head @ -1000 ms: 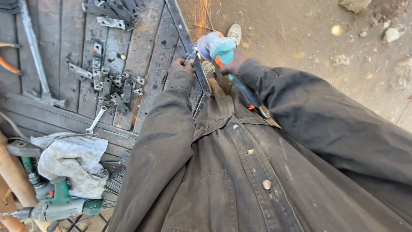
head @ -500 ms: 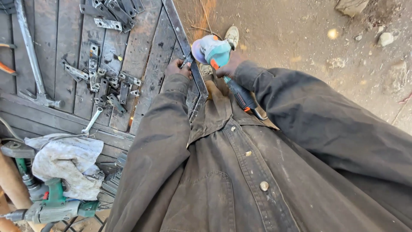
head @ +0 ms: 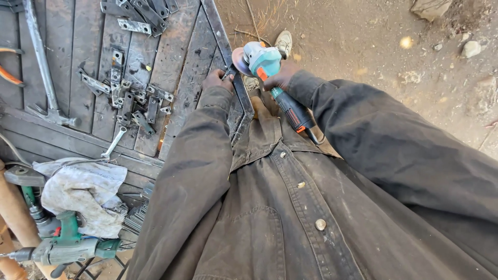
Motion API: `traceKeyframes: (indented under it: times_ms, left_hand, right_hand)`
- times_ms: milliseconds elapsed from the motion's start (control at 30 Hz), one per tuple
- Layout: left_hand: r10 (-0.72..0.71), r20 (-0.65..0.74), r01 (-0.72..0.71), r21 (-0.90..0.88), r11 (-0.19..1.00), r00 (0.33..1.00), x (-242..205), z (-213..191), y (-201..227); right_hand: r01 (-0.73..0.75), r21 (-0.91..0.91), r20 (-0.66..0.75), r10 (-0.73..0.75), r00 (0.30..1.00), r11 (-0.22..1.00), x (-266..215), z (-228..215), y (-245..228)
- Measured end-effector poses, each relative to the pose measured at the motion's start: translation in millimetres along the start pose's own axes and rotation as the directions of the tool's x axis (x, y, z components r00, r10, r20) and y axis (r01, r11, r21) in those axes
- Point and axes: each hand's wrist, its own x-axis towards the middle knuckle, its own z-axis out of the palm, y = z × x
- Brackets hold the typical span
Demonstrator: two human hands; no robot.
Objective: Using a handheld angle grinder to smooth the edges of metal brackets on a fabrication table.
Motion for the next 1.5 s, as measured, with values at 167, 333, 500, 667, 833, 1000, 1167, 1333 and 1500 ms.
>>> traceKeyframes:
  times_ms: [167,333,500,667,833,1000,1167,1333,1500]
  left_hand:
    - [0.011,-0.001,-0.011,0.001,1.0,1.0,-4,-5,-3]
    - [0.019,0.02,-0.02,0.014,1.0,1.0,2,-9,2]
    - [0.096,0.033,-0.1,0.159,0.982,0.995,3,-10,2]
    - [0.184,0.035,-0.187,0.178,0.966,0.982,-22,-32,21]
    - [0.322,0.041,-0.322,0.227,0.919,0.946,-38,-36,17]
    - [-0.018,0.131,0.051,-0.253,0.966,0.991,-51,-54,38]
    - [0.32,0.035,-0.322,0.142,0.936,0.947,-29,-29,8]
    - [0.486,0.05,-0.479,0.282,0.832,0.873,-26,-24,3]
    - [0.652,0.01,-0.616,0.339,0.711,0.758,-28,-24,-8]
  right_hand:
    - [-0.043,-0.142,-0.061,0.035,0.998,0.989,-54,7,-31]
    - [-0.161,0.181,0.075,0.15,0.986,0.97,-28,-8,-1]
    - [-0.125,0.186,0.124,0.103,0.987,0.974,-41,5,-23]
    - [-0.077,0.138,0.066,0.069,0.995,0.987,-40,-4,-30]
    - [-0.112,0.009,-0.028,0.112,0.993,0.994,-44,-13,-26]
    - [-0.222,0.26,0.199,0.173,0.965,0.94,-33,-22,-14]
    - [-0.256,0.237,0.231,0.201,0.952,0.937,-45,-25,-33]
    - [-0.186,0.066,0.181,0.171,0.969,0.98,-32,-34,-17]
    - [-0.318,0.236,0.214,0.27,0.939,0.918,-72,-26,-52]
